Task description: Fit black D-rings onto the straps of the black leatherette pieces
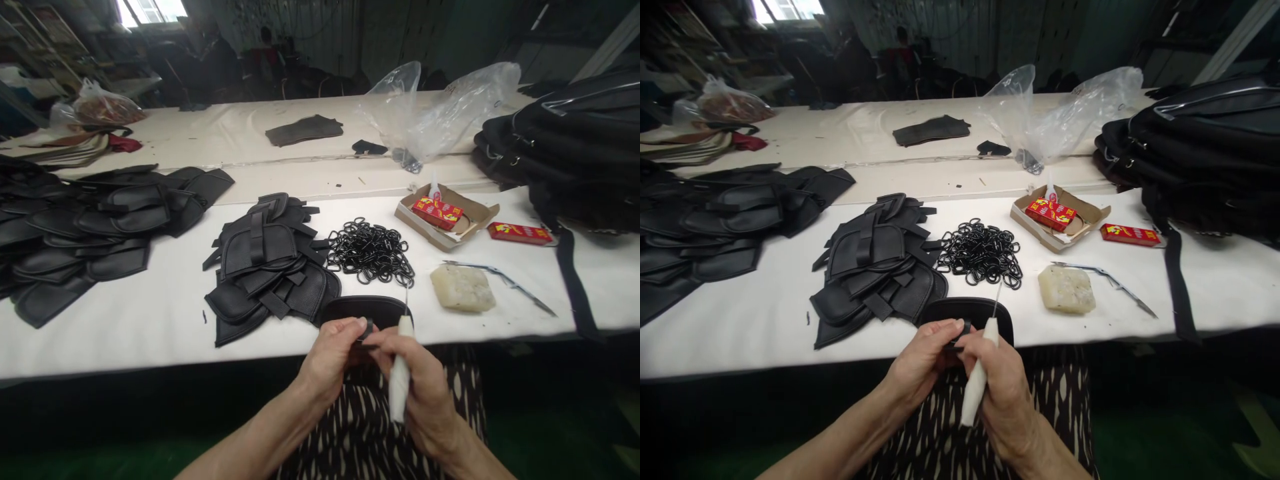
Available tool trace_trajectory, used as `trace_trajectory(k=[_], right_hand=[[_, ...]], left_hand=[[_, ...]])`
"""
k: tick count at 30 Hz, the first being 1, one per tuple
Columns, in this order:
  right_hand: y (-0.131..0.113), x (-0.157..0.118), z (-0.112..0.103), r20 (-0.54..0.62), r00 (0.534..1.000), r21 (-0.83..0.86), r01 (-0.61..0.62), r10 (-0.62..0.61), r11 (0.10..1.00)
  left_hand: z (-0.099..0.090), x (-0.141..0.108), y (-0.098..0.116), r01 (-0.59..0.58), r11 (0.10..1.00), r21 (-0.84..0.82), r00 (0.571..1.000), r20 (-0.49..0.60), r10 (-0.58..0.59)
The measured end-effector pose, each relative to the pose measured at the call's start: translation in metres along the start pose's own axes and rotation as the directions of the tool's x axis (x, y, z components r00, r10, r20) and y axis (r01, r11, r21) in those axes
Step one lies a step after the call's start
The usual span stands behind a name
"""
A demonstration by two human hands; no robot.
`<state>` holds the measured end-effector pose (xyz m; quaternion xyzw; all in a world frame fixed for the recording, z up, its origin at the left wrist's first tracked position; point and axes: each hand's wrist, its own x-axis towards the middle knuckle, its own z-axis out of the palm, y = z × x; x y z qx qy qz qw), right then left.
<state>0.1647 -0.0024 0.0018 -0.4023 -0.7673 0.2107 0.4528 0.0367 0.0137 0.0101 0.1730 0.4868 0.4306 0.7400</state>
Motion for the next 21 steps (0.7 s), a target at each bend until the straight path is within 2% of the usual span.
trace_trajectory(k=[3, 6, 8, 11, 13, 18, 21], right_hand=[[-0.002, -0.004, 0.006, -0.096, 0.962, -0.026, -0.261, 0.257, 0.965], [-0.004, -0.007, 0.011, -0.143, 0.924, -0.064, -0.365, 0.354, 0.929], [-0.005, -0.007, 0.012, -0.139, 0.907, -0.055, -0.409, 0.398, 0.911], [-0.007, -0.008, 0.012, -0.113, 0.888, -0.024, -0.451, 0.446, 0.892], [-0.007, -0.007, 0.012, -0.108, 0.88, -0.006, -0.467, 0.463, 0.885], [-0.01, -0.006, 0.011, -0.118, 0.87, -0.017, -0.484, 0.479, 0.875], [-0.013, -0.004, 0.01, -0.101, 0.87, -0.027, -0.488, 0.484, 0.872]], left_hand=[[0.002, -0.004, -0.007, -0.098, 0.994, 0.049, 0.994, 0.047, 0.096], [0.003, -0.006, -0.012, -0.124, 0.991, 0.055, 0.99, 0.067, 0.12], [0.002, -0.006, -0.016, -0.117, 0.993, 0.017, 0.992, 0.052, 0.116], [0.0, -0.007, -0.022, -0.109, 0.993, -0.034, 0.993, -0.06, 0.107], [-0.002, -0.009, -0.025, -0.121, 0.992, -0.028, 0.989, -0.085, 0.118], [0.0, -0.012, -0.026, -0.193, 0.98, 0.05, 0.979, 0.07, 0.19], [0.003, -0.013, -0.024, -0.22, 0.974, 0.055, 0.972, 0.098, 0.214]])
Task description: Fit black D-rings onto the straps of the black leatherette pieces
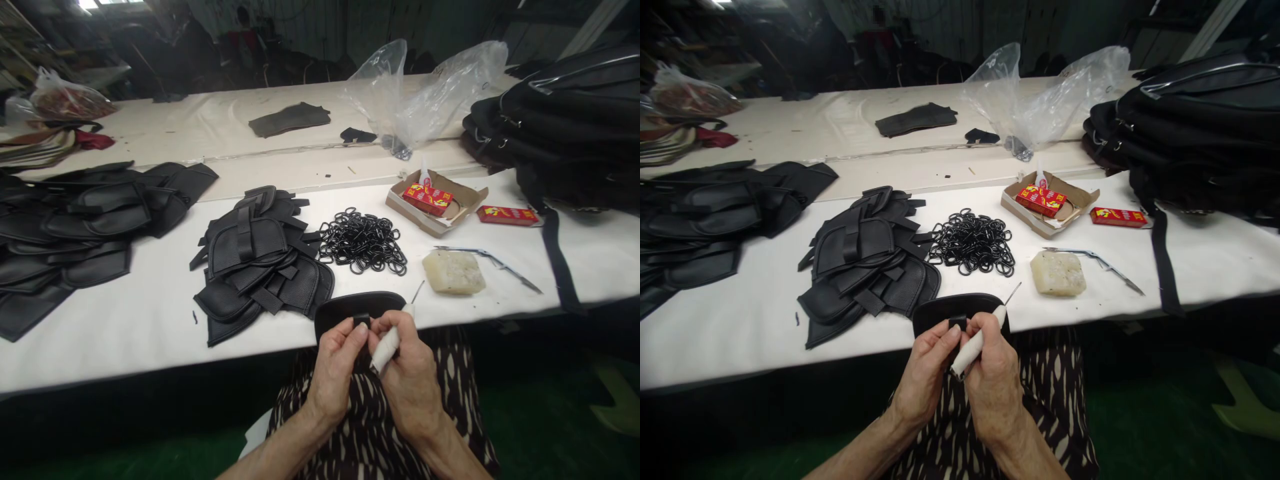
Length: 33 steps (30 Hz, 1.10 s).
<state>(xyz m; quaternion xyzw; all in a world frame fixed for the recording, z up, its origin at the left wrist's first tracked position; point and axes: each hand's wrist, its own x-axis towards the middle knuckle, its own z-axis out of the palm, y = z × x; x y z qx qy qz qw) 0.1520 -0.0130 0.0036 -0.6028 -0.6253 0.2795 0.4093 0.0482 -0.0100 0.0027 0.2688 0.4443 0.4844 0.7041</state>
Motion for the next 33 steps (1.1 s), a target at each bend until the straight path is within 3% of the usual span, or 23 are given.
trace_trajectory(k=[10, 17, 24, 33], right_hand=[[0.0, 0.001, 0.001, 0.021, 0.999, -0.034, -0.048, 0.049, 0.998], [0.0, 0.004, -0.003, 0.121, 0.992, -0.051, -0.033, 0.039, 0.998], [-0.004, 0.01, -0.008, 0.205, 0.978, -0.114, -0.002, 0.026, 0.993], [-0.004, 0.011, -0.01, 0.215, 0.977, -0.118, 0.012, 0.014, 0.993]], left_hand=[[0.004, 0.0, -0.003, 0.007, 1.0, 0.027, 0.993, -0.119, -0.003], [0.001, 0.0, -0.008, 0.039, 0.999, 0.025, 0.985, -0.166, -0.034], [-0.001, 0.002, -0.01, 0.059, 0.998, 0.008, 0.987, -0.152, -0.057], [-0.002, 0.004, -0.008, 0.076, 0.995, -0.066, 0.993, -0.085, -0.081]])
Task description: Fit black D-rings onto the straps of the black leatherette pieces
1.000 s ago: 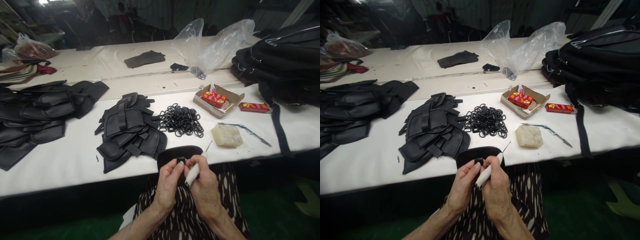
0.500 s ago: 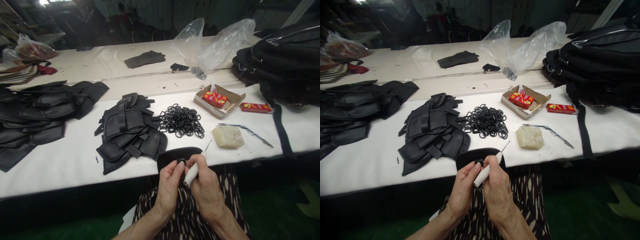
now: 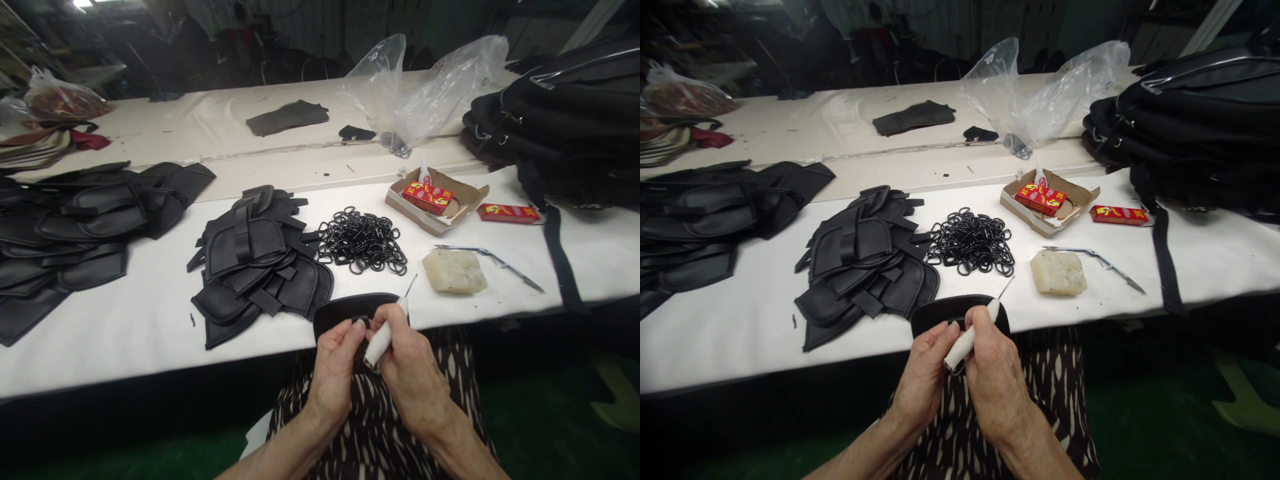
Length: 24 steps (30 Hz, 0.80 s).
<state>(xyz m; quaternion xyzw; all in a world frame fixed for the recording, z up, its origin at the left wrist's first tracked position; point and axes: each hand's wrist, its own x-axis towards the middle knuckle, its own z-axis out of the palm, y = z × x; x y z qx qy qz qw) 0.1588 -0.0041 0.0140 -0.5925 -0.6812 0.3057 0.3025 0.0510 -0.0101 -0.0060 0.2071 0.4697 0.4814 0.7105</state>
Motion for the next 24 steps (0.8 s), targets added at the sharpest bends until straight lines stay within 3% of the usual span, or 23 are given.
trace_trajectory(k=[9, 16, 24], right_hand=[[0.002, -0.007, 0.003, -0.16, 0.986, 0.11, -0.022, 0.039, 0.994], [0.004, -0.007, 0.014, -0.219, 0.976, 0.037, 0.009, -0.001, 0.999], [-0.004, -0.008, 0.0, -0.212, 0.967, 0.105, -0.119, 0.139, 0.987]], left_hand=[[0.002, 0.002, 0.004, 0.018, 0.999, -0.04, 1.0, -0.006, -0.019], [0.0, 0.0, 0.001, -0.011, 0.999, 0.043, 0.999, -0.032, 0.012], [0.004, -0.007, 0.008, -0.057, 0.968, 0.244, 0.998, 0.009, 0.057]])
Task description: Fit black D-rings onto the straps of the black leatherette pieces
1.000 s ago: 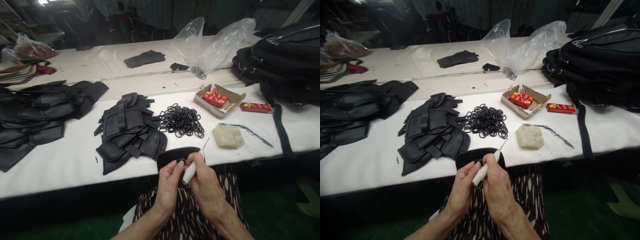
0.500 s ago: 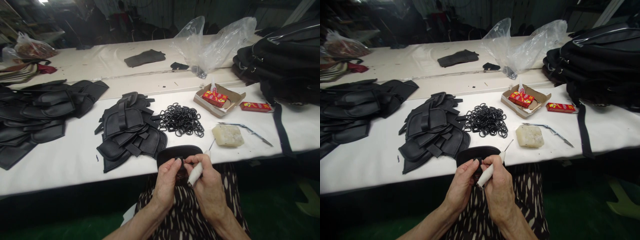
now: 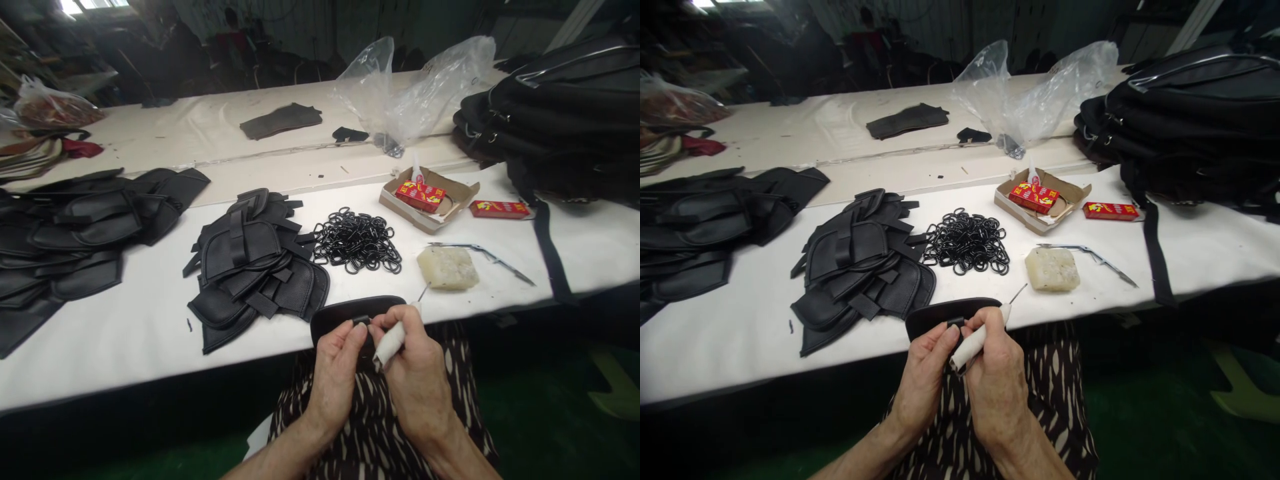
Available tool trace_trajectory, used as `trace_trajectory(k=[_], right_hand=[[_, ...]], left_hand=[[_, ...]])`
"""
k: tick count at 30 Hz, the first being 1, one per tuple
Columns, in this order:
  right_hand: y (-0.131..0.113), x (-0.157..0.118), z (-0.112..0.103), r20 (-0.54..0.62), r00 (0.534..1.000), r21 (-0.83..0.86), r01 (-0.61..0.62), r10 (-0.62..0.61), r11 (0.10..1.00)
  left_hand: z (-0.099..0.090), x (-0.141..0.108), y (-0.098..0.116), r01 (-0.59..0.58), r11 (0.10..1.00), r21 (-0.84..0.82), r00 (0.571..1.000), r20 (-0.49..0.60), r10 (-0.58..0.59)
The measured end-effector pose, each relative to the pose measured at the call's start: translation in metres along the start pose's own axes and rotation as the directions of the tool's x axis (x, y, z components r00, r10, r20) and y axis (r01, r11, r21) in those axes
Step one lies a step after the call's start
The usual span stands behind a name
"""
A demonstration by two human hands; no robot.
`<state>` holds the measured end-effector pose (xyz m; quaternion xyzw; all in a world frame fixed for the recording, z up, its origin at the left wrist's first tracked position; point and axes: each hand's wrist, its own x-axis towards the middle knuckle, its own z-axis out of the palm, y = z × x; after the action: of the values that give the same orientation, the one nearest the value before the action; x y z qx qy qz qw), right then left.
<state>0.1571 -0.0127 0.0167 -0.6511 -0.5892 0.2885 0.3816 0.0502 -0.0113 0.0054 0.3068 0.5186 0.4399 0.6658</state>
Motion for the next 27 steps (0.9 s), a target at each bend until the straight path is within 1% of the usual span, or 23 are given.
trace_trajectory(k=[3, 6, 11, 14, 22, 27], right_hand=[[-0.0027, 0.0013, -0.0036, 0.023, 0.997, 0.032, -0.078, 0.077, 0.996], [-0.002, 0.0008, -0.0022, 0.046, 0.993, 0.082, -0.112, 0.109, 0.99], [0.0025, -0.0023, 0.0043, 0.1, 0.989, 0.108, -0.118, 0.108, 0.987], [0.0041, -0.0027, 0.0057, 0.113, 0.987, 0.089, -0.122, 0.112, 0.988], [0.0056, -0.0022, 0.0046, 0.13, 0.986, 0.089, -0.12, 0.108, 0.989], [0.0062, -0.002, 0.0036, 0.132, 0.987, 0.082, -0.106, 0.095, 0.991]], left_hand=[[-0.0007, -0.0005, 0.0047, 0.013, 1.0, 0.02, 0.999, 0.045, -0.013], [-0.0021, -0.0007, 0.0038, 0.028, 0.999, -0.043, 0.998, 0.051, -0.026], [-0.0045, -0.0026, -0.0021, 0.09, 0.978, -0.188, 0.996, 0.044, -0.083], [-0.0057, -0.0039, -0.0002, 0.143, 0.958, -0.248, 0.99, 0.05, -0.135], [-0.0068, -0.0036, 0.0076, 0.217, 0.931, -0.294, 0.976, 0.081, -0.202], [-0.0067, -0.0031, 0.0062, 0.244, 0.919, -0.309, 0.969, 0.043, -0.242]])
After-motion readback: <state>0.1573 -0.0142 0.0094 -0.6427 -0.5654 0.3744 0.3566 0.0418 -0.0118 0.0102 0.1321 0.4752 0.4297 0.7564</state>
